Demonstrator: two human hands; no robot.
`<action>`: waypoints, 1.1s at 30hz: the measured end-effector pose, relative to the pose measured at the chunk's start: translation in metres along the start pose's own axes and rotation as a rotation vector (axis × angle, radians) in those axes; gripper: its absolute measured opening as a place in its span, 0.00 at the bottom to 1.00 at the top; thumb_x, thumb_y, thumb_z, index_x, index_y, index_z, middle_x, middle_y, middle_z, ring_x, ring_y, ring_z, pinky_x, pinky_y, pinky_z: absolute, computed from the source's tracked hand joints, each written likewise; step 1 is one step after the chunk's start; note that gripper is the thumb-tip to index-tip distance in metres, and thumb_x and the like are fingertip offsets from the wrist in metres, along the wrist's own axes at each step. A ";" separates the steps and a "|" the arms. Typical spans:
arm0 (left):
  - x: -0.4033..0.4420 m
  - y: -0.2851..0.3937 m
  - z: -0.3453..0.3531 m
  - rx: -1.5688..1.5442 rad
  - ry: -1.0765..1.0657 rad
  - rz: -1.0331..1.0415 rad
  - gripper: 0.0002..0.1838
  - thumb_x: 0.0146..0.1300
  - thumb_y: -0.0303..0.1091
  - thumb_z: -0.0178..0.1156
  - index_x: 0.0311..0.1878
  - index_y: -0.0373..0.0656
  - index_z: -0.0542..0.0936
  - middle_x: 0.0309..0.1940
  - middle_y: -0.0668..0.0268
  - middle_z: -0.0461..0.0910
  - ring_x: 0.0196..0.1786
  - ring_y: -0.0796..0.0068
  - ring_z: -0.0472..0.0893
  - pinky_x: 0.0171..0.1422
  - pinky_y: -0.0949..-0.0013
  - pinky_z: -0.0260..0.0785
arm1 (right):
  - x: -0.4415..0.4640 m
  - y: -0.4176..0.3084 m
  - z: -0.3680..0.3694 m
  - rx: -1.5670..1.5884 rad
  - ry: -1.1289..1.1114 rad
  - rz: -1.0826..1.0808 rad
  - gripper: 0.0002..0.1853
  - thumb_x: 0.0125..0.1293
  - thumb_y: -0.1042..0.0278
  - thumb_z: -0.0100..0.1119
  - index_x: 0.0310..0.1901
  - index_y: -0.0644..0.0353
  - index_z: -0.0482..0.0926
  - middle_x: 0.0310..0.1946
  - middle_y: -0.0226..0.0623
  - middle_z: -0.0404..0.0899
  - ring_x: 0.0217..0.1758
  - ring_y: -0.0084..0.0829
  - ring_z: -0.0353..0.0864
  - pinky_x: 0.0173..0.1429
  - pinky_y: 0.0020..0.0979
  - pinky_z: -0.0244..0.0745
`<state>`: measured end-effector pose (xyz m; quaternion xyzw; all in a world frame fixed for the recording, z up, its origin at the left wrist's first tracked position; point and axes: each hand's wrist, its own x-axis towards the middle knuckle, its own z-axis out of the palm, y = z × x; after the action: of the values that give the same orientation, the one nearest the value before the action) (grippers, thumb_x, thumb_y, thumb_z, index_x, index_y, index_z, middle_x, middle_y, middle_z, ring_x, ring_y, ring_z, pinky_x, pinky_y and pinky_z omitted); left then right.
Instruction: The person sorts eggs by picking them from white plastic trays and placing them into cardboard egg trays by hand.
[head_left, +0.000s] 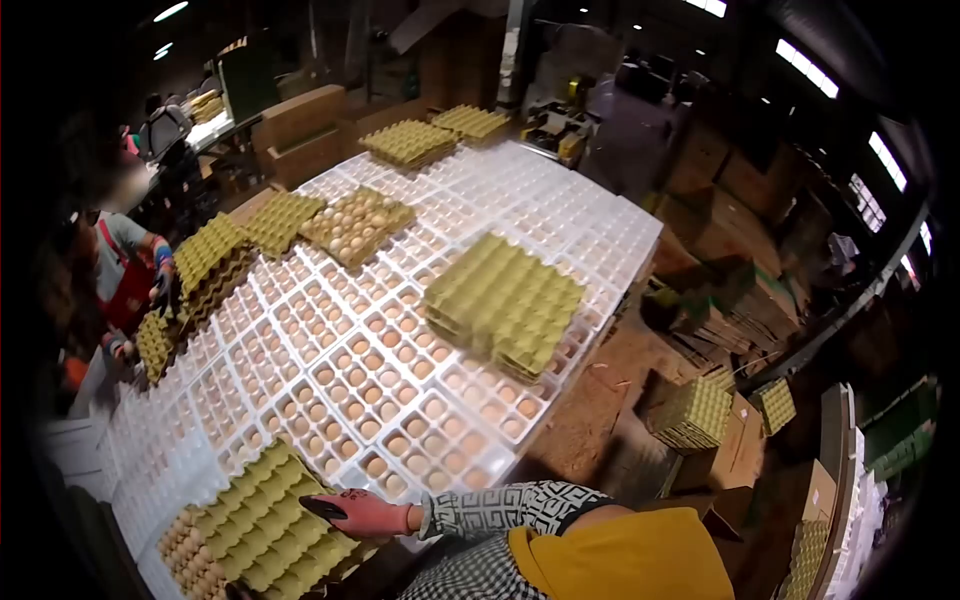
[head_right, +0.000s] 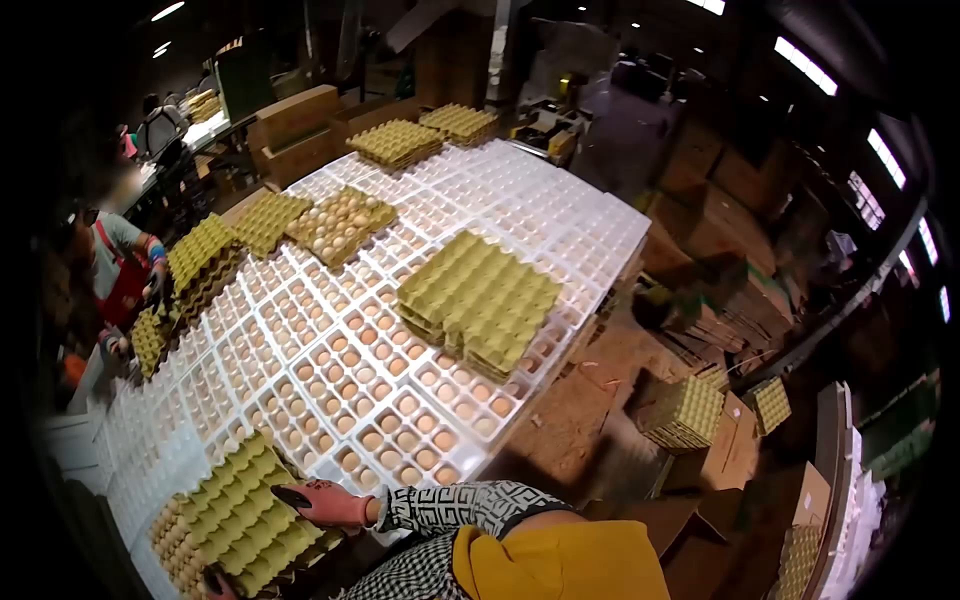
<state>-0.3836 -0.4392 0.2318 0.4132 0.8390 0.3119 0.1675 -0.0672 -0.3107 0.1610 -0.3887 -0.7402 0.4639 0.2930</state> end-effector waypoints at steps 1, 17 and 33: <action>0.010 -0.010 -0.010 -0.084 0.016 -0.030 0.29 0.73 0.51 0.54 0.70 0.43 0.70 0.63 0.54 0.75 0.59 0.65 0.80 0.59 0.68 0.76 | 0.000 0.004 -0.001 0.096 0.150 -0.073 0.32 0.64 0.60 0.53 0.72 0.46 0.63 0.43 0.54 0.81 0.44 0.53 0.80 0.51 0.46 0.75; -0.004 -0.032 0.149 0.442 -0.119 0.497 0.38 0.62 0.38 0.64 0.75 0.48 0.61 0.75 0.47 0.54 0.78 0.41 0.48 0.79 0.43 0.43 | -0.174 0.156 -0.330 -0.626 1.079 0.911 0.23 0.71 0.55 0.48 0.62 0.56 0.74 0.50 0.48 0.82 0.51 0.50 0.81 0.54 0.46 0.76; -0.002 -0.009 0.136 0.451 0.043 0.572 0.28 0.58 0.40 0.65 0.64 0.51 0.75 0.64 0.55 0.70 0.68 0.44 0.65 0.72 0.44 0.55 | -0.140 0.132 -0.277 -0.267 0.877 0.366 0.26 0.67 0.69 0.59 0.67 0.54 0.72 0.40 0.39 0.87 0.37 0.25 0.84 0.42 0.26 0.77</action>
<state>-0.3144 -0.3929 0.1244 0.6510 0.7406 0.1618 -0.0395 0.2669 -0.2671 0.1404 -0.7052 -0.5195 0.2015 0.4385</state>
